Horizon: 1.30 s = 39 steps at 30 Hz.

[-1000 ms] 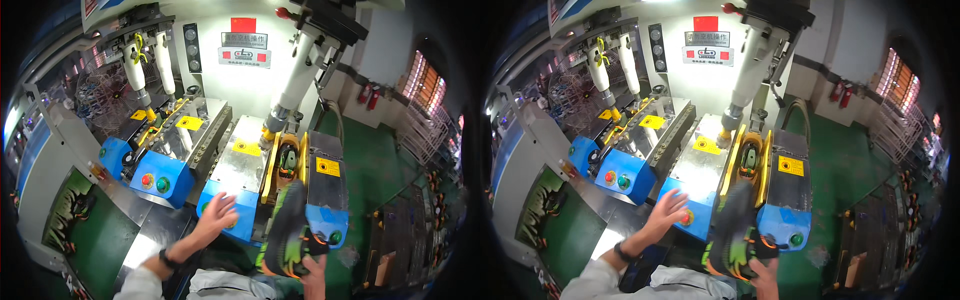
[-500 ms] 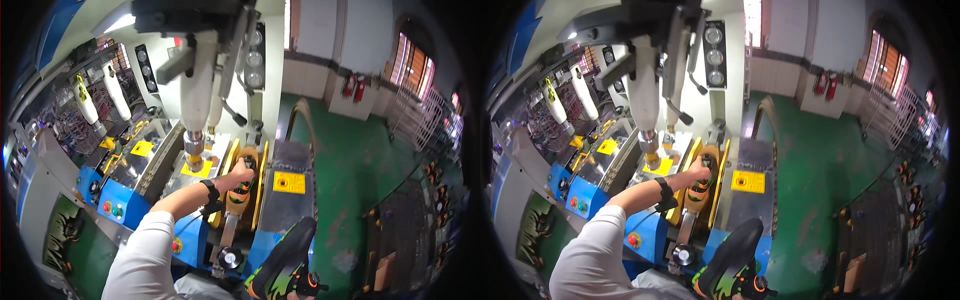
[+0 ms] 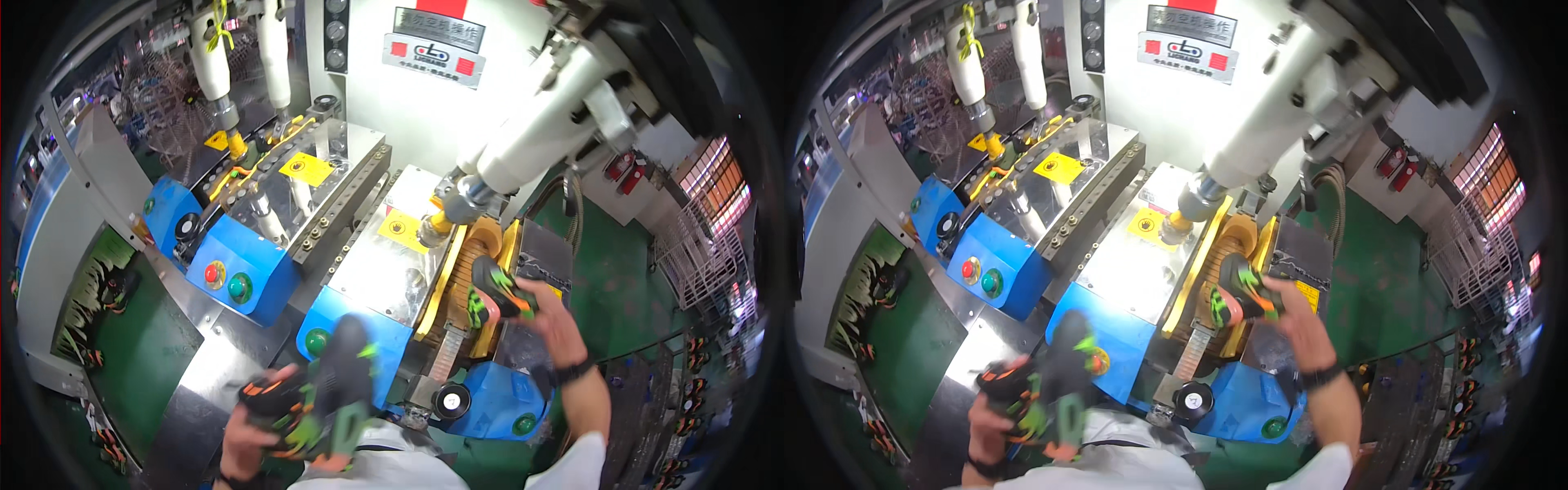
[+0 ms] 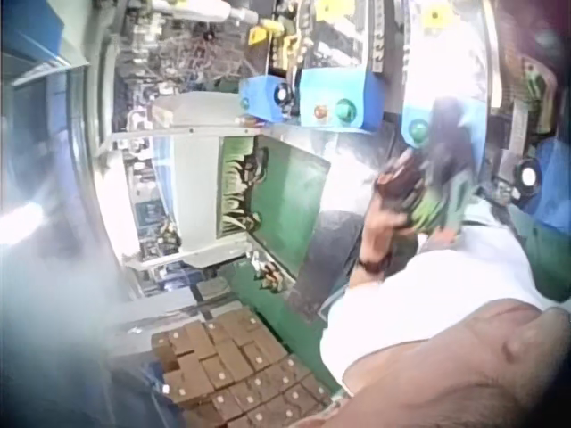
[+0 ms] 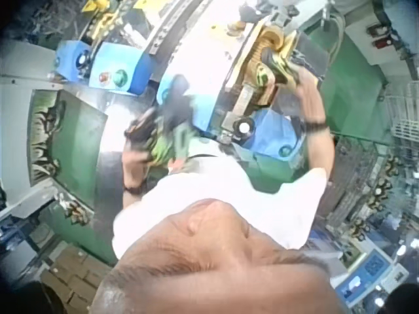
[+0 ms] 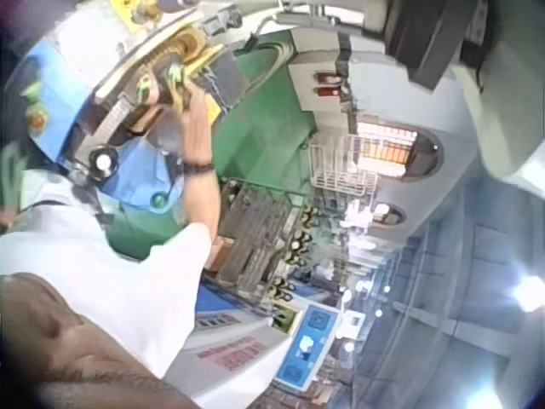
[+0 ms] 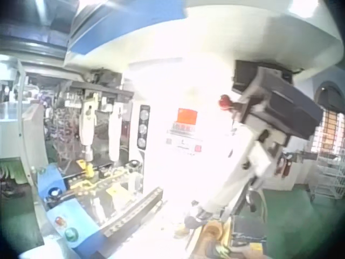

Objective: Operating industrial machinery to shape and process athletic shoes.

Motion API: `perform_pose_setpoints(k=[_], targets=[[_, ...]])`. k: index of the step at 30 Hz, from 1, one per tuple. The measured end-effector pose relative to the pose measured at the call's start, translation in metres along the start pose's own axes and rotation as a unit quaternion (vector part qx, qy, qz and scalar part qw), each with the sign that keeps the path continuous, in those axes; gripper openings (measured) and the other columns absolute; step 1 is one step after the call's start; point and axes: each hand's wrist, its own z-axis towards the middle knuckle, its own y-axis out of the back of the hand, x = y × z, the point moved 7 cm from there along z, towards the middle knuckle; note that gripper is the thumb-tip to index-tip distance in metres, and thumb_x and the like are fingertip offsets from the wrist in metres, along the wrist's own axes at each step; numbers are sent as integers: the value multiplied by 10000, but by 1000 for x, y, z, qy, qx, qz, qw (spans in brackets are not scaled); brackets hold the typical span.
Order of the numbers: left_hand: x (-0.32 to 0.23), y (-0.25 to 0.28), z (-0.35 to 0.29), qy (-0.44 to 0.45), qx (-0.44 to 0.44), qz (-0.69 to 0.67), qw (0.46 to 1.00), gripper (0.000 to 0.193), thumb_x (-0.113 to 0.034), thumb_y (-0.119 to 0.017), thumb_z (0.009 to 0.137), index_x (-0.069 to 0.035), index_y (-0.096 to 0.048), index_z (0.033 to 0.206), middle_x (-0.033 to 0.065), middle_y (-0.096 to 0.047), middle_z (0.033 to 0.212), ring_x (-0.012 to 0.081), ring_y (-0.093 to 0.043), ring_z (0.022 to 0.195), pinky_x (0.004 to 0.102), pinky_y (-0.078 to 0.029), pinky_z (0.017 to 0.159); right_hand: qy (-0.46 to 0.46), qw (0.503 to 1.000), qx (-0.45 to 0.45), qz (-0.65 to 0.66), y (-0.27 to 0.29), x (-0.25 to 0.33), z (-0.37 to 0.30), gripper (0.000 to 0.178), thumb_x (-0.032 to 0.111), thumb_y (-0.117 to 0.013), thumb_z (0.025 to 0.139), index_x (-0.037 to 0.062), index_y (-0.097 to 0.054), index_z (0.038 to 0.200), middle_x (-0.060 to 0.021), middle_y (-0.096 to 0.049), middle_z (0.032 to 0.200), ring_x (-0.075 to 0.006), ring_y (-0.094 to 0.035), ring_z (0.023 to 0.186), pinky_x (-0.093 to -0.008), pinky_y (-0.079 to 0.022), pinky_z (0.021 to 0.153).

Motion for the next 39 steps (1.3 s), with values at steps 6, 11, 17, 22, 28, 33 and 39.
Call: perform_pose_setpoints(k=[6, 11, 17, 22, 28, 33, 39], targets=[[37, 104, -133, -5, -218, -5, 976, 733, 31, -561, 580, 25, -401, 1295, 172, -563, 1184, 309, -586, 1035, 418, -483, 921, 208, 862, -301, -351, -12, 31, 92, 165, 12, -657, 768, -39, -624, 921, -99, -644, 852, -218, -638, 786, -347, -507, 707], [64, 154, -184, 42, -370, 187, 909, 287, -57, -554, 774, 10, -539, 1052, 120, -590, 988, 261, -570, 866, 390, -487, 792, 176, 834, -288, -437, -8, 34, 119, 298, 85, -702, 745, -90, -616, 970, -158, -667, 927, -243, -658, 832, -384, -526, 728], [75, 174, -186, 238, -458, -89, 852, 232, -47, -581, 812, -79, -537, 1038, 66, -558, 888, 201, -570, 798, 336, -507, 765, 318, 718, -347, -513, -60, 10, 77, 455, 86, -647, 764, -101, -389, 1089, -351, -571, 1024, -477, -585, 968, -493, -476, 849], [89, 187, -88, 142, -342, -88, 925, 514, -21, -544, 703, -38, -486, 1214, 125, -573, 1054, 265, -585, 953, 409, -514, 858, 276, 711, -369, -530, -36, -3, 78, 471, 139, -653, 771, -95, -397, 1090, -346, -580, 1012, -474, -588, 963, -480, -484, 854], [67, 214, -96, 116, -298, -118, 940, 642, 86, -463, 628, -77, -438, 1248, 130, -580, 1114, 327, -601, 1023, 469, -519, 904, 429, 667, -233, -562, -176, -45, -48, 600, 116, -653, 787, -70, -416, 1305, -272, -519, 1237, -421, -520, 1130, -424, -417, 1000], [60, 224, -71, 154, -265, -90, 948, 587, 89, -461, 612, -24, -478, 1188, 144, -587, 1074, 321, -611, 987, 452, -532, 883, 486, 607, -60, -626, -352, -182, -32, 686, 325, -676, 821, -40, -399, 1331, -291, -341, 1415, -420, -314, 1346, -606, -259, 1065], [68, 237, -98, 87, -252, -134, 954, 647, 45, -473, 613, -47, -458, 1254, 139, -571, 1131, 319, -597, 1028, 443, -529, 880, 438, 507, -118, -733, -334, -227, 18, 593, 343, -605, 878, -29, -444, 1310, -280, -304, 1450, -401, -291, 1366, -621, -212, 1078]])
